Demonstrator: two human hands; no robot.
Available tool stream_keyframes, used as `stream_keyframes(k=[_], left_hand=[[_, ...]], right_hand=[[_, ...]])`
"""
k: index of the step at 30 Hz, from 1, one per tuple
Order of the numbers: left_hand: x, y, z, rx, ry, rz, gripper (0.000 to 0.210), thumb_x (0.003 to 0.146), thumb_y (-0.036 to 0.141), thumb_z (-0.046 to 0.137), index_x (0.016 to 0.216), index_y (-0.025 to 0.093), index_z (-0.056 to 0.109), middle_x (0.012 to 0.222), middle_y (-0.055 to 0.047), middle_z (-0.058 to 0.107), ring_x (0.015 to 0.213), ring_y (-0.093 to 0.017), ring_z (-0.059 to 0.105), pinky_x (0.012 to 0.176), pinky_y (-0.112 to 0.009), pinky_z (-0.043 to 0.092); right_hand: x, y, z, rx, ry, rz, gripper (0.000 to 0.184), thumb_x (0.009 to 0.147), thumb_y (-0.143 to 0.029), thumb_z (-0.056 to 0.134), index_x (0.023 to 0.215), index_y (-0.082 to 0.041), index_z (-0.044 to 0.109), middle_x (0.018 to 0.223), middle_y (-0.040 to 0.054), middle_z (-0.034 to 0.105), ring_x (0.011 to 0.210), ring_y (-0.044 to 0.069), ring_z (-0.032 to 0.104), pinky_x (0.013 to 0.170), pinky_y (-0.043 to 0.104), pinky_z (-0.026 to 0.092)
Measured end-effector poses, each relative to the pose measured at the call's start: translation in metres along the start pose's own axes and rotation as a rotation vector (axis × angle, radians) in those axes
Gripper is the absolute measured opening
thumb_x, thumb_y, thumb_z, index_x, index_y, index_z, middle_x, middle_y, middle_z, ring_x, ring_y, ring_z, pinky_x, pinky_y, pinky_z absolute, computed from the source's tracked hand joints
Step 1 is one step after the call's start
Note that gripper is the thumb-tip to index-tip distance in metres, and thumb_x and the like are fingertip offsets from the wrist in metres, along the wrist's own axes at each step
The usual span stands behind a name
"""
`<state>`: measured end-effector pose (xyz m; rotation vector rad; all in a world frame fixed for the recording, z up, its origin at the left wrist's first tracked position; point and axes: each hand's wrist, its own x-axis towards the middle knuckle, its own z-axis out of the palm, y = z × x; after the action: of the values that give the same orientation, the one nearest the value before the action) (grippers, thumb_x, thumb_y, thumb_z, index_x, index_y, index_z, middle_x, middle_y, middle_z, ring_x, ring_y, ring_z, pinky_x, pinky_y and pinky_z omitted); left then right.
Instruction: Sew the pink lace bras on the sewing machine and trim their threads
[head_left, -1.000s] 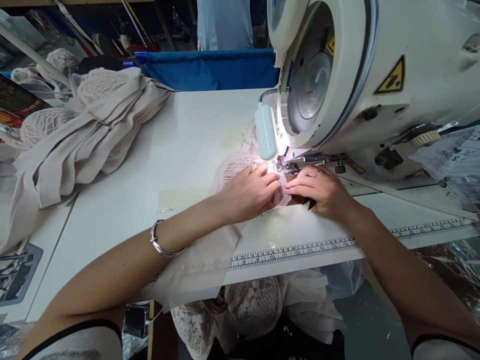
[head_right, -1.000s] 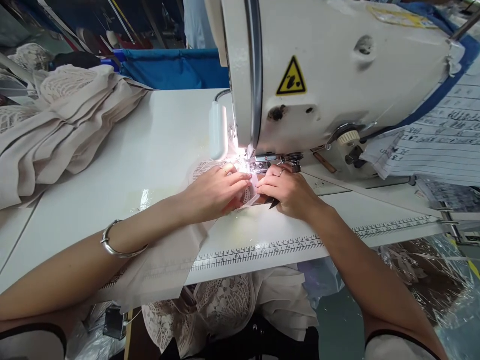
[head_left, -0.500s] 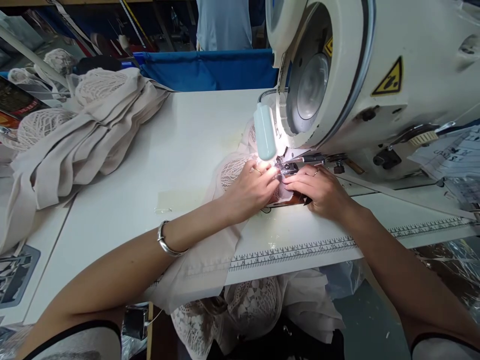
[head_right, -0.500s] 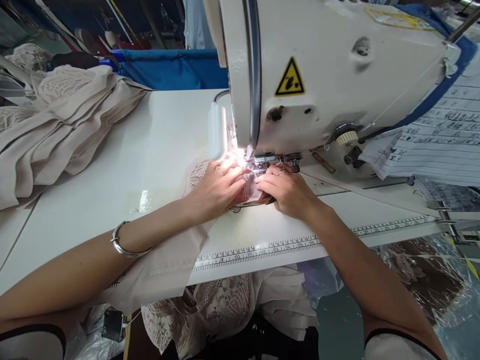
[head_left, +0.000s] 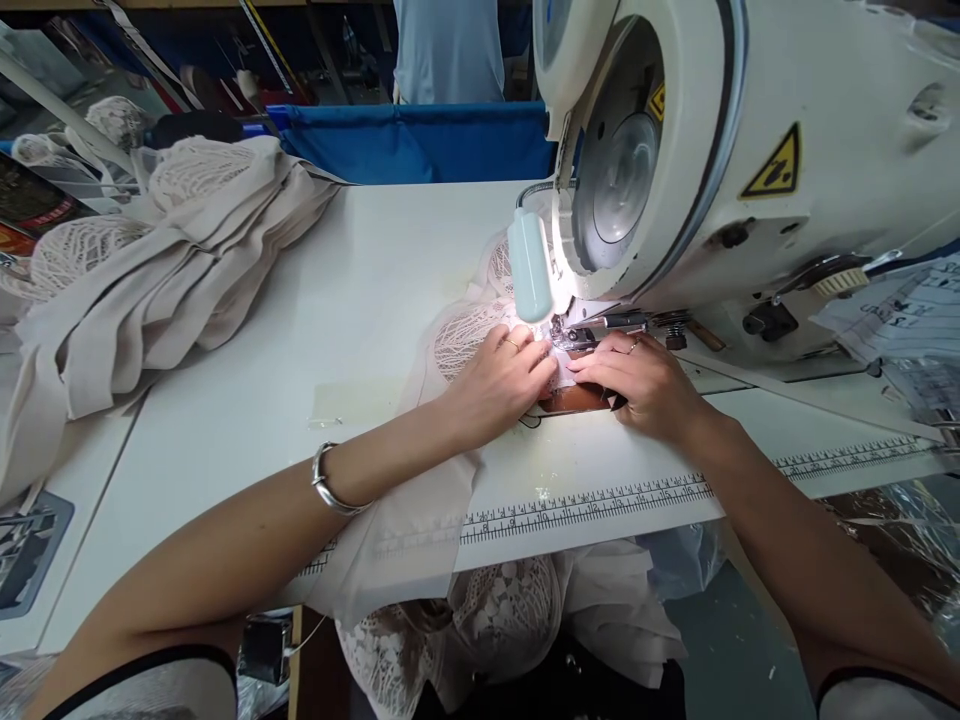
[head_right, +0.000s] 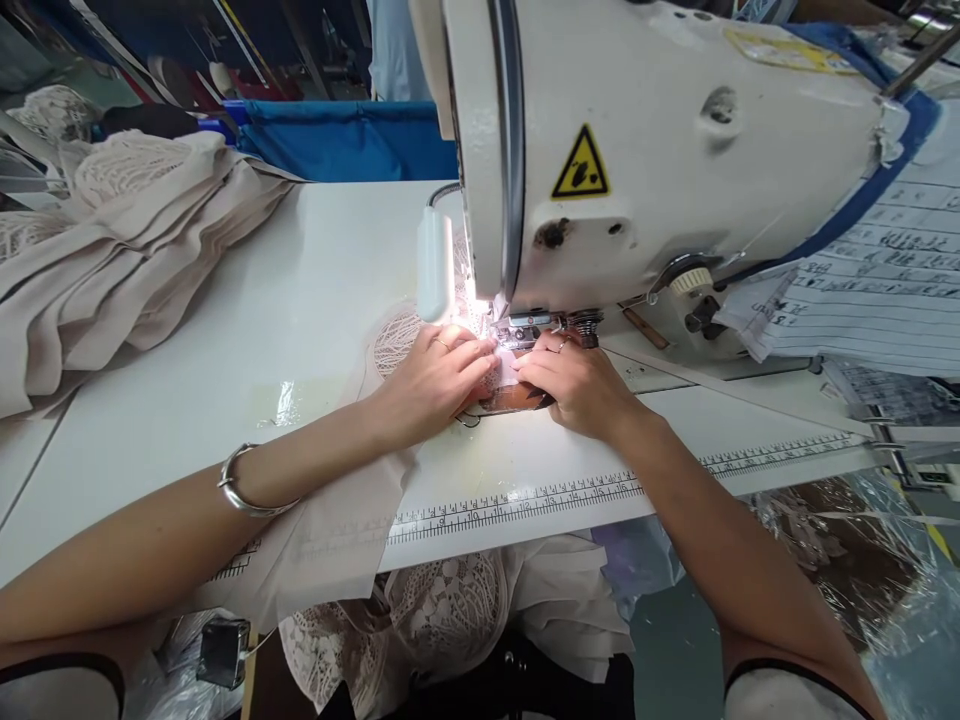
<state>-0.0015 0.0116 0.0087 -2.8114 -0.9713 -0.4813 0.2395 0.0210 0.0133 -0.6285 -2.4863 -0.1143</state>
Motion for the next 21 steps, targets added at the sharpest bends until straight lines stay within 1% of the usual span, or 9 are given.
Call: stream_keyframes(k=[2,4,7,9,11,14,17,21], left_hand=[[0.001,0.002,-0.001,-0.044,-0.038,0.074,0.035,0.104,0.009,0.034,0.111,0.017,0.068,0.111,-0.01,0.072,0.103,-0.024,0.059,0.088,-0.039,0.041],[0.001,0.005,-0.003,-0.078,-0.086,0.116,0.037,0.104,0.007,0.033,0.112,0.014,0.068,0.108,-0.011,0.072,0.099,-0.022,0.06,0.086,-0.036,0.044],[0.001,0.008,-0.003,-0.064,-0.121,0.081,0.035,0.103,0.008,0.034,0.116,0.01,0.067,0.106,-0.013,0.07,0.095,-0.023,0.06,0.084,-0.036,0.044],[0.0,0.009,-0.003,-0.042,-0.117,0.057,0.033,0.101,0.009,0.039,0.123,0.01,0.065,0.105,-0.012,0.068,0.094,-0.024,0.059,0.085,-0.037,0.044],[-0.001,0.009,-0.001,-0.024,-0.109,0.041,0.034,0.099,0.009,0.043,0.127,0.011,0.063,0.104,-0.012,0.067,0.094,-0.025,0.058,0.086,-0.039,0.043],[-0.001,0.006,0.0,-0.02,-0.103,0.016,0.035,0.099,0.009,0.043,0.127,0.011,0.063,0.103,-0.011,0.066,0.097,-0.026,0.058,0.088,-0.04,0.042],[-0.001,-0.001,0.0,-0.06,-0.103,-0.006,0.037,0.101,0.007,0.039,0.126,0.013,0.065,0.107,-0.011,0.068,0.102,-0.025,0.059,0.096,-0.043,0.04],[0.002,-0.013,-0.001,-0.146,-0.119,-0.04,0.035,0.103,0.009,0.038,0.122,0.019,0.066,0.114,-0.01,0.068,0.106,-0.024,0.059,0.099,-0.043,0.037]], right_hand=[[-0.001,0.0,0.0,0.0,-0.004,0.01,0.027,0.09,-0.003,0.053,0.102,-0.02,0.07,0.103,0.0056,0.08,0.091,0.022,0.067,0.073,0.036,0.054],[0.0,-0.001,-0.001,0.004,-0.02,0.022,0.028,0.09,-0.003,0.053,0.098,-0.022,0.071,0.1,0.0035,0.08,0.089,0.021,0.067,0.074,0.036,0.053],[0.0,-0.004,-0.002,-0.015,-0.049,0.054,0.024,0.09,-0.006,0.056,0.088,-0.025,0.07,0.085,-0.0011,0.078,0.081,0.019,0.064,0.075,0.037,0.049],[0.0,-0.003,-0.002,-0.026,-0.043,0.061,0.027,0.09,-0.004,0.053,0.085,-0.026,0.07,0.082,-0.0016,0.077,0.079,0.019,0.063,0.074,0.036,0.048],[-0.001,-0.001,-0.002,-0.014,-0.013,0.043,0.032,0.088,0.0,0.049,0.088,-0.024,0.07,0.086,-0.0002,0.078,0.083,0.019,0.065,0.074,0.036,0.049],[-0.003,0.003,0.0,0.025,0.011,0.026,0.039,0.08,0.005,0.046,0.094,-0.021,0.07,0.098,0.0033,0.079,0.09,0.021,0.067,0.074,0.036,0.052],[-0.006,0.006,0.001,0.053,-0.026,0.067,0.046,0.072,0.007,0.045,0.098,-0.021,0.071,0.109,0.0043,0.079,0.094,0.022,0.067,0.076,0.036,0.054],[-0.007,0.005,0.001,0.058,-0.078,0.133,0.052,0.069,0.008,0.043,0.099,-0.022,0.071,0.115,0.0029,0.078,0.099,0.023,0.068,0.079,0.039,0.055]])
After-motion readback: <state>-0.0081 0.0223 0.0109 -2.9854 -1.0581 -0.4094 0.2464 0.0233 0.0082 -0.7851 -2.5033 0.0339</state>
